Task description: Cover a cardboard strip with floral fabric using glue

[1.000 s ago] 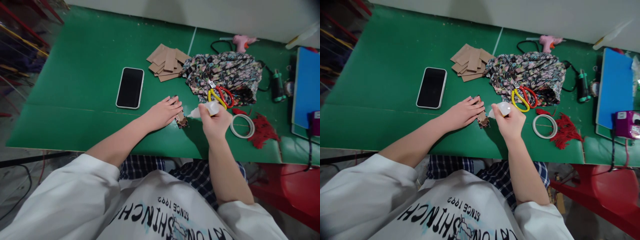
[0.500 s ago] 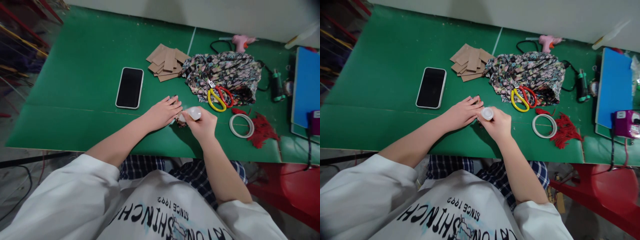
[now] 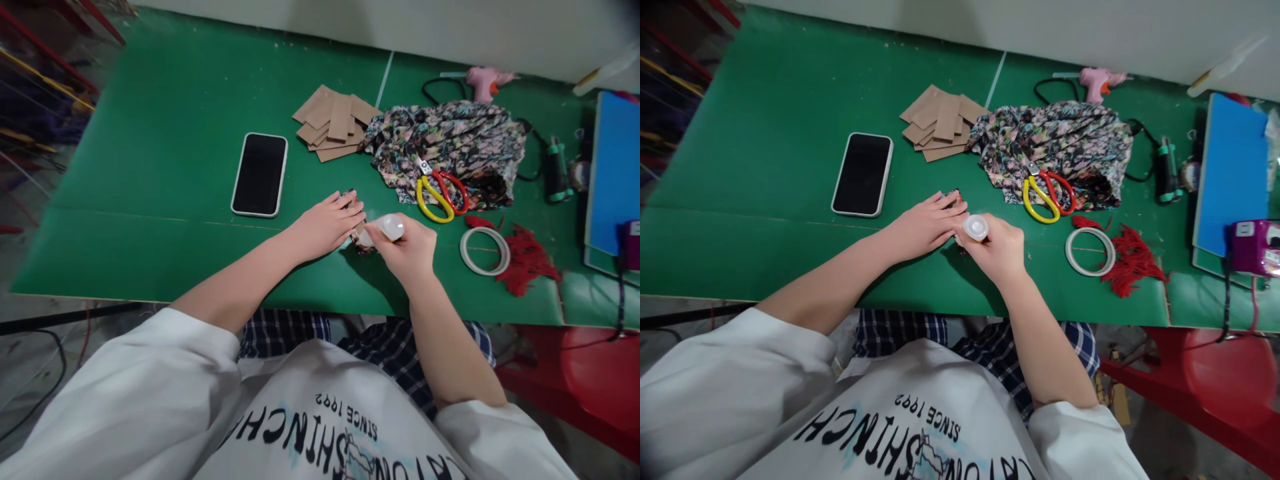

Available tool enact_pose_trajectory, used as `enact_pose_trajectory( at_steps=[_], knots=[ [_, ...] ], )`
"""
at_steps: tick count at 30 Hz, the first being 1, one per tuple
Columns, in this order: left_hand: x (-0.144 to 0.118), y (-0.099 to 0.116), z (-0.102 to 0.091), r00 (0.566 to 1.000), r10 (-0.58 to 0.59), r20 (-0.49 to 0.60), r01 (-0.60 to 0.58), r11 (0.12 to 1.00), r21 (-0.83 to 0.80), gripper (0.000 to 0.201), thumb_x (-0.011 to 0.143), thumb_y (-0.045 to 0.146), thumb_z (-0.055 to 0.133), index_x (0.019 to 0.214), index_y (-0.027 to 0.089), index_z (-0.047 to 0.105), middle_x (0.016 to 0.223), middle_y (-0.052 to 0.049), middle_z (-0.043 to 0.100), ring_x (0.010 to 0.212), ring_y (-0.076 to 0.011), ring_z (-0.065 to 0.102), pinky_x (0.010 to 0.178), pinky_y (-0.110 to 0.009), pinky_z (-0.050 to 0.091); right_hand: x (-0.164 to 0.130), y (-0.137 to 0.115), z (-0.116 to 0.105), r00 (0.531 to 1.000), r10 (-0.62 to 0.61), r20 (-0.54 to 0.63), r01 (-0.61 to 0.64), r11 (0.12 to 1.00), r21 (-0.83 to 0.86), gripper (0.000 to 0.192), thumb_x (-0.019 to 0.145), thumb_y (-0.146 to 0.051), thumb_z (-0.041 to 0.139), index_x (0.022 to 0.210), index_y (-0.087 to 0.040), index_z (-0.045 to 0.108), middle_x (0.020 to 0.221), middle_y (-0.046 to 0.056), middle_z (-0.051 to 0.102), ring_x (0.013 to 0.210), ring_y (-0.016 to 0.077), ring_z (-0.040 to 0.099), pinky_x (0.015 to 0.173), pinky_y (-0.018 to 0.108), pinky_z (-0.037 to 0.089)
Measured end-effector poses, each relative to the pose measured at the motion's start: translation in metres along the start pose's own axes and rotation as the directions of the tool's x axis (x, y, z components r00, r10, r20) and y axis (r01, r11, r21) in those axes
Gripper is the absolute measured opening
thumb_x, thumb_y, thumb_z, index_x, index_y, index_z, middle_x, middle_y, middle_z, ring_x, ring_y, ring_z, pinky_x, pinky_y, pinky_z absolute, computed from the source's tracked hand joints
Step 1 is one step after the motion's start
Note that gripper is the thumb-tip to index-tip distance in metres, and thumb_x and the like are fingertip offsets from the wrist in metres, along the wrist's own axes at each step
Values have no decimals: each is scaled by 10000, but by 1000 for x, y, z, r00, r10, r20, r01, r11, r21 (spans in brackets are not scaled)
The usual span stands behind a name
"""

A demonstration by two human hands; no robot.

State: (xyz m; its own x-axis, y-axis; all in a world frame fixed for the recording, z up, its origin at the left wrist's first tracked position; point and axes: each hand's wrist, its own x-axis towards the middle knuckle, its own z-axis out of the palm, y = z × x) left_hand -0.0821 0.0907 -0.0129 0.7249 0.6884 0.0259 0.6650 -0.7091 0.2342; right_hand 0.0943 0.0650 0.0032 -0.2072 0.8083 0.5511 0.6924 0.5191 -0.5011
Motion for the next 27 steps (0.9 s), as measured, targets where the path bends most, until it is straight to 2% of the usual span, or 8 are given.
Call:
enact_pose_trajectory(
  at_steps=[9,18,23,27],
  knots=[
    [0,-1,0,1000,10,6,-10,1000,-3,409,926,251,341,1311,136,419,1401,-90,385,1352,-250,212,1090,-442,201,-2,-3,-3,998,12,68,-9,999,-45,316,788,-450,535,614,-189,568,523,-11,574,482,103,507,476,224,353],
    [0,0,-1,1000,8,12,-8,1000,11,404,932,260,340,1306,131,424,1401,-86,386,1346,-254,227,1088,-436,209,-1,-3,-6,997,-44,56,45,999,-24,329,779,-399,568,537,-179,529,466,-26,533,434,81,470,452,212,333],
    [0,0,-1,1000,11,10,-12,1000,15,410,931,253,336,1307,114,421,1403,-91,382,1344,-256,227,1090,-433,206,0,-3,-3,999,-29,42,30,999,-31,299,782,-429,557,616,-183,586,543,-5,609,497,104,542,482,216,380],
    [0,-1,0,1000,11,12,-11,1000,2,412,931,253,333,1309,116,419,1403,-94,381,1347,-256,221,1092,-436,199,-1,-3,-3,997,-65,30,66,997,-31,314,783,-414,562,572,-182,551,493,-18,565,450,87,495,451,213,346]
  ],
)
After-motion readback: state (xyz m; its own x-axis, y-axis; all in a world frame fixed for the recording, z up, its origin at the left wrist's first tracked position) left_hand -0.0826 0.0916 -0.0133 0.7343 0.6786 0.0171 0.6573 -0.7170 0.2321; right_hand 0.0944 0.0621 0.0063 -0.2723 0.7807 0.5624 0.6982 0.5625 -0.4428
